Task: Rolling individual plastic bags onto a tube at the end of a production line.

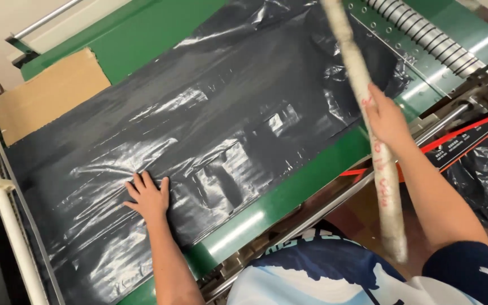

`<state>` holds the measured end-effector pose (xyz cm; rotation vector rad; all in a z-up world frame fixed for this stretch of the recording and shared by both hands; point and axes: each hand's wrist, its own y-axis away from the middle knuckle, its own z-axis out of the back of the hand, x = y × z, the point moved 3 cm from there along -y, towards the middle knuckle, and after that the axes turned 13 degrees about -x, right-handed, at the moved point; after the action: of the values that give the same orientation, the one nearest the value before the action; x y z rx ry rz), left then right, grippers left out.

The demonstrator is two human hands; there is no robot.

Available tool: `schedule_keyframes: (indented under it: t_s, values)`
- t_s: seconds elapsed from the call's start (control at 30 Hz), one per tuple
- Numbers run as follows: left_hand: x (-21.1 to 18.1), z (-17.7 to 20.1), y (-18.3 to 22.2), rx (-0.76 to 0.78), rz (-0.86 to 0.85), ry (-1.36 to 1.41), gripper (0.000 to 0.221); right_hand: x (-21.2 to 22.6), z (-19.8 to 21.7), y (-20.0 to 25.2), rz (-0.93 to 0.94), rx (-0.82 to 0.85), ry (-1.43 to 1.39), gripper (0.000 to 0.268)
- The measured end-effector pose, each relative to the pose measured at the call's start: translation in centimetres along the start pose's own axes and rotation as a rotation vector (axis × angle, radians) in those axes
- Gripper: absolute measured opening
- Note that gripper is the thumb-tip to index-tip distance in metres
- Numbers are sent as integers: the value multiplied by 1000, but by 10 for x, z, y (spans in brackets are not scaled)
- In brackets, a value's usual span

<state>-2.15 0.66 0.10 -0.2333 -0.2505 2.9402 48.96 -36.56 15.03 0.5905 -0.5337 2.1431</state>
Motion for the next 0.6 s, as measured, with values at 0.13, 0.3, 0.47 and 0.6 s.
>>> schedule_keyframes:
  t_s: [0.13,0.3,0.47,0.6]
  values:
    - [-8,-2,6,52,17,0,74,-9,-28,5,57,119,88,57]
    - [-5,62,6,-30,0,120,69,47,-19,12,126,163,-111,56]
    - [36,115,28,-391,-75,195,55,132,-44,63,283,249,-408,63]
    - [72,124,34,-791,-156,396,32,198,-87,137,321,531,-680,51]
